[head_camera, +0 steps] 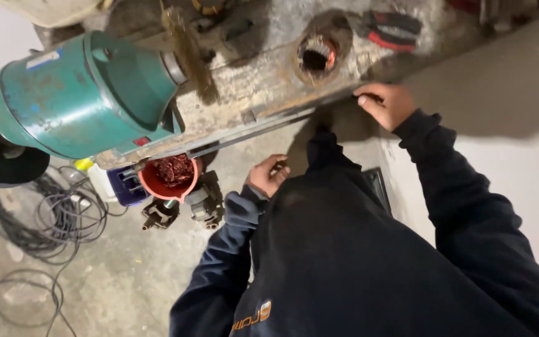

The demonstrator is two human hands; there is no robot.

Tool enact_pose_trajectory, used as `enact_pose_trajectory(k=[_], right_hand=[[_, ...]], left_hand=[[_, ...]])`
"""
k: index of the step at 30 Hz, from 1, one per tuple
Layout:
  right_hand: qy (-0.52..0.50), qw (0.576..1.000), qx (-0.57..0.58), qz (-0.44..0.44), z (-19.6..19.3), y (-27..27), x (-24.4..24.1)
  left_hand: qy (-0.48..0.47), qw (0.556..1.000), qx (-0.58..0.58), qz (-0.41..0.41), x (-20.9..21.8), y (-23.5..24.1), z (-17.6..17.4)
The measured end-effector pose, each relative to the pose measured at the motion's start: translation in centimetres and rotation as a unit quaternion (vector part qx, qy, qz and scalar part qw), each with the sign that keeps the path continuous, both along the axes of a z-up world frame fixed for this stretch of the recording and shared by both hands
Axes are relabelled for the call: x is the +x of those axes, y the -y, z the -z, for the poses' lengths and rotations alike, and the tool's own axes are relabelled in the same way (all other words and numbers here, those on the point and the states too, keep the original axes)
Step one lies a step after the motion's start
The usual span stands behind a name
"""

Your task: Removing copper wire windings from an electric motor stator using pliers and cutters.

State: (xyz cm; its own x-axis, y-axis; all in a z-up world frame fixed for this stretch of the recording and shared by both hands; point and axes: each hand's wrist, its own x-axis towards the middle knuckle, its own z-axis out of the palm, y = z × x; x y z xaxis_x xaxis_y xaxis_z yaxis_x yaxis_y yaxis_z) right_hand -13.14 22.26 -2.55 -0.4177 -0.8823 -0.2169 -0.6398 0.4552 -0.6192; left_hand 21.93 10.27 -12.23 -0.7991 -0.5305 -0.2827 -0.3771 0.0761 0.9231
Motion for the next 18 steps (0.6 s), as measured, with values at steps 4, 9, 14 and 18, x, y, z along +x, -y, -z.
enact_pose_trajectory(k=[4, 9, 14, 18], right_hand=[[-0.009, 0.997, -0.065, -0.037, -2.9, 5.1, -4.1], [-0.257, 0.946, -0.086, -0.18, -1.4, 7.8, -9.7], [-0.25, 0.945, -0.081, -0.195, -0.2, 8.7, -12.5], [-0.225, 0.949, -0.064, -0.213, 1.3, 8.7, -14.7]], left_hand=[[-0.034, 0.995, -0.082, -0.048, -6.2, 3.5, -7.0], [-0.055, 0.954, -0.273, -0.11, -14.8, 5.0, -12.7], [0.02, 0.902, -0.432, -0.005, -18.5, 8.3, -15.0], [0.049, 0.892, -0.448, 0.044, -18.8, 8.5, -13.6]])
